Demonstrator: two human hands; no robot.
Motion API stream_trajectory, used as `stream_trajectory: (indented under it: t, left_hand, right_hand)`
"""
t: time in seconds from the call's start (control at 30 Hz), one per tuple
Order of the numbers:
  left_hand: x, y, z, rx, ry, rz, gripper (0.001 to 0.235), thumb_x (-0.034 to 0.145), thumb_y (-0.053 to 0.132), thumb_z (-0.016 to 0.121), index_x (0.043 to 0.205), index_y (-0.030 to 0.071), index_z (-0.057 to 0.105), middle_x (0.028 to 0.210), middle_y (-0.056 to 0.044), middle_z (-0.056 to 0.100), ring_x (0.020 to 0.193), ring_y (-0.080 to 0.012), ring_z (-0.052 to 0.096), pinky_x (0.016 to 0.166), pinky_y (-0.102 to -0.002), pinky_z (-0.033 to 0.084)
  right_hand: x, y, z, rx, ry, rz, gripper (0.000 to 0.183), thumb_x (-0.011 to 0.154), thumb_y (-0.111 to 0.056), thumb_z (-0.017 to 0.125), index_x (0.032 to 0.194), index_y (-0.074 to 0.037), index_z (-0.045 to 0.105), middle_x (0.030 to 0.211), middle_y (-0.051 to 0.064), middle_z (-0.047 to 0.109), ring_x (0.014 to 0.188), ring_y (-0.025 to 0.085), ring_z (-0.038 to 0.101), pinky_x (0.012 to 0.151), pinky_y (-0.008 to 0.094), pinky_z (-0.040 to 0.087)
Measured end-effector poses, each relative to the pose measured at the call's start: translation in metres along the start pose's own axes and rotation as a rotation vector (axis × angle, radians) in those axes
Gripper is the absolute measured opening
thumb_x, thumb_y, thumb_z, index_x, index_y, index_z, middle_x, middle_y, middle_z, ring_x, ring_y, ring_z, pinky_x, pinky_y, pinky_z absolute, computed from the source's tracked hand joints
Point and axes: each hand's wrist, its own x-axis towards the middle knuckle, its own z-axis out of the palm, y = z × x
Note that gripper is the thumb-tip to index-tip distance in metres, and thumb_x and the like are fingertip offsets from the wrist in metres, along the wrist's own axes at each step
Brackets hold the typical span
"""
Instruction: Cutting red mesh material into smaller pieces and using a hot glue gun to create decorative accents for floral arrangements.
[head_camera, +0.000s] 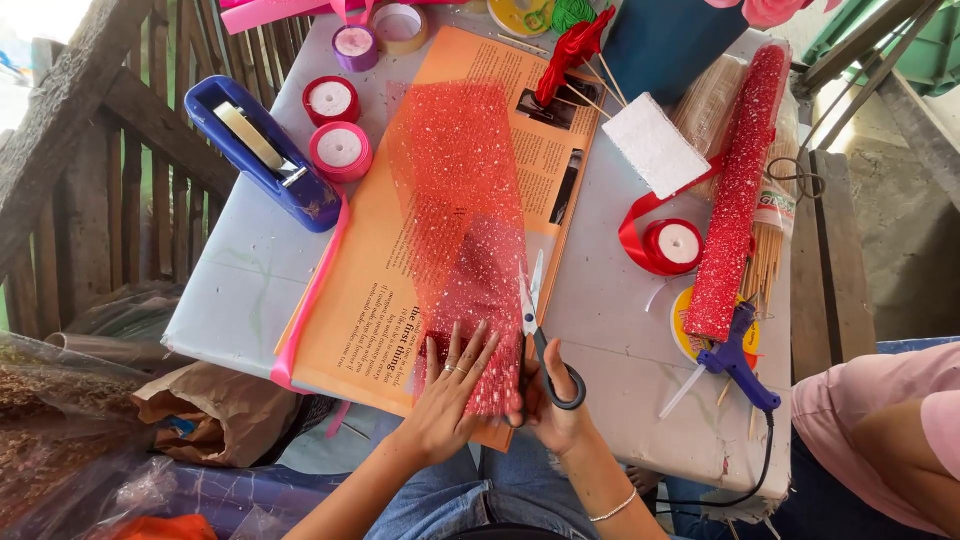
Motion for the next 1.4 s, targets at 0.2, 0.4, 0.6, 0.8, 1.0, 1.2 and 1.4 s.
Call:
stream_trajectory:
  t: [0.2, 0.4, 0.6, 0.8, 1.0, 1.2, 1.4]
  left_hand:
    - [-0.007, -0.001, 0.001, 0.025, -0.007, 0.0, 0.073, 0.105, 0.054, 0.014, 0.165, 0.014, 0.009, 0.174, -0.011, 0.002, 0.158, -0.0405, -0.012, 0.122, -0.061, -0.016]
    - [-0.008, 0.015, -0.033, 0.093, -0.169, -0.018, 0.092, 0.095, 0.072, 0.023, 0.165, 0.013, 0.009, 0.173, -0.012, 0.002, 0.156, -0.0423, -0.014, 0.115, -0.069, -0.015]
    - [0.051, 0.012, -0.051, -0.088, 0.132, -0.075, 0.068, 0.106, 0.052, 0.017, 0.146, 0.011, 0.054, 0.146, -0.014, 0.059, 0.148, -0.0329, 0.04, 0.123, -0.063, -0.002]
    - [0.095, -0.055, 0.02, 0.35, 0.286, -0.061, 0.059, 0.112, 0.04, 0.019, 0.165, 0.012, 0.022, 0.173, -0.002, 0.016, 0.16, -0.029, 0.0, 0.124, -0.06, -0.008]
    - [0.094, -0.059, 0.025, 0.565, 0.325, -0.138, 0.061, 0.112, 0.043, 0.016, 0.164, 0.012, 0.022, 0.172, -0.005, 0.018, 0.16, -0.0283, 0.004, 0.124, -0.061, -0.004]
    - [0.095, -0.058, 0.025, 0.578, 0.336, -0.15, 0.064, 0.111, 0.044, 0.018, 0.164, 0.009, 0.021, 0.172, -0.007, 0.021, 0.16, -0.0299, 0.007, 0.124, -0.061, -0.002]
    - [0.094, -0.053, 0.022, 0.56, 0.291, -0.166, 0.066, 0.11, 0.046, 0.015, 0.165, 0.009, 0.012, 0.173, -0.006, 0.013, 0.16, -0.0261, 0.001, 0.125, -0.056, -0.009]
  right_hand:
    - [0.007, -0.006, -0.007, 0.073, 0.074, -0.036, 0.074, 0.085, -0.077, 0.053, 0.075, -0.005, 0.065, 0.054, 0.005, 0.056, 0.039, 0.015, 0.052, 0.036, 0.024, 0.044]
    - [-0.012, 0.001, 0.002, 0.012, 0.087, 0.038, 0.076, 0.087, -0.077, 0.048, 0.076, -0.004, 0.065, 0.053, 0.007, 0.059, 0.038, 0.018, 0.055, 0.039, 0.026, 0.046]
    - [-0.019, 0.008, 0.005, -0.015, 0.159, 0.065, 0.073, 0.087, -0.077, 0.049, 0.074, -0.007, 0.062, 0.054, 0.007, 0.057, 0.041, 0.019, 0.052, 0.045, 0.028, 0.042]
    - [-0.018, 0.005, 0.007, -0.038, 0.237, 0.127, 0.076, 0.086, -0.08, 0.047, 0.076, -0.007, 0.062, 0.055, 0.007, 0.056, 0.042, 0.02, 0.052, 0.043, 0.027, 0.04]
    - [-0.007, -0.008, 0.018, -0.014, -0.006, 0.116, 0.084, 0.083, -0.084, 0.039, 0.104, -0.006, 0.059, 0.072, 0.011, 0.061, 0.061, 0.022, 0.064, 0.039, 0.023, 0.033]
    - [-0.003, -0.009, 0.017, -0.104, 0.12, 0.109, 0.084, 0.08, -0.087, 0.038, 0.085, -0.006, 0.061, 0.063, 0.009, 0.06, 0.052, 0.022, 0.058, 0.041, 0.026, 0.026]
    - [-0.009, 0.006, 0.002, -0.109, 0.33, 0.034, 0.069, 0.081, -0.074, 0.057, 0.078, -0.006, 0.059, 0.053, 0.005, 0.051, 0.039, 0.013, 0.045, 0.04, 0.024, 0.037]
